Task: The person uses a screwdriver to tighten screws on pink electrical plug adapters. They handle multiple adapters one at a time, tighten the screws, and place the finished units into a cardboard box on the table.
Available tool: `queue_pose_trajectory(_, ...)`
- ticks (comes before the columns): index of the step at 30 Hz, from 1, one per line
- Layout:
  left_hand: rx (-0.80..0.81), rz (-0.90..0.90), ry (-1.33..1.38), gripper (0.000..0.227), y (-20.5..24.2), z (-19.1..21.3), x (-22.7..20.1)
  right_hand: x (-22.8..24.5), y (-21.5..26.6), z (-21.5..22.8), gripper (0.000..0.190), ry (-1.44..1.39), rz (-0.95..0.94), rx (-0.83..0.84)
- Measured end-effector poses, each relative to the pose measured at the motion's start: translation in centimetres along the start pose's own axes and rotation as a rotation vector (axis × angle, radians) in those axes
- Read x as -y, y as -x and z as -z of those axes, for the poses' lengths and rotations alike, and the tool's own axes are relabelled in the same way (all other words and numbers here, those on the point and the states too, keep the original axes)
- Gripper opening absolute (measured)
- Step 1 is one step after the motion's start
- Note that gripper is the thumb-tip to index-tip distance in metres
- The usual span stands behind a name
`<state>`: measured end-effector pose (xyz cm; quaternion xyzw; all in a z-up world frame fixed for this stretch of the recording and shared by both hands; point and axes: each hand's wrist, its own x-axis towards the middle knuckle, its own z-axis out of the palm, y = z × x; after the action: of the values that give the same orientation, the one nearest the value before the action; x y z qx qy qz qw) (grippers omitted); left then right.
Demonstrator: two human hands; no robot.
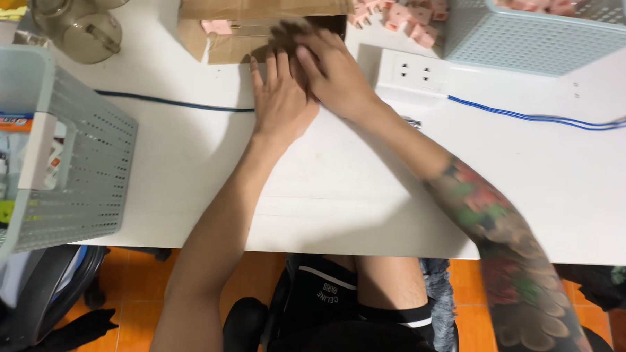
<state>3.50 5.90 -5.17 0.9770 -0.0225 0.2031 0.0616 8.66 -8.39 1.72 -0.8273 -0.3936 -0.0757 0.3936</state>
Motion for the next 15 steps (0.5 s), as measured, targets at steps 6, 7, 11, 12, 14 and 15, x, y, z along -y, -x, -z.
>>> queue_pose_trajectory(6, 0.066, -0.302, 0.217, 0.044, -0.1, 5.3, -2.1, 4.3, 10.1, 11.4, 0.027, 0.048, 0.022, -0.118)
queue_pose_trajectory(7, 0.064, -0.307, 0.215, 0.044, 0.1, 4.8, -2.0, 3.4, 11.2, 11.7, 0.027, 0.049, 0.022, -0.124)
queue_pose_trajectory(11, 0.097, -0.399, 0.334, 0.033, -0.2, 4.9, -2.2, -0.4, 14.6, 12.0, 0.016, 0.027, -0.027, -0.289)
queue_pose_trajectory(12, 0.114, -0.396, 0.409, 0.026, -0.3, 5.4, -2.4, -1.3, 15.3, 11.7, 0.015, 0.039, -0.040, -0.308)
queue_pose_trajectory(14, 0.098, -0.420, 0.513, 0.023, -0.3, 6.4, -2.9, -1.2, 15.1, 11.8, 0.015, 0.022, -0.038, -0.309)
queue_pose_trajectory(15, 0.073, -0.435, 0.628, 0.021, 0.0, 6.8, -3.3, -1.0, 15.3, 11.9, 0.015, 0.015, -0.032, -0.298)
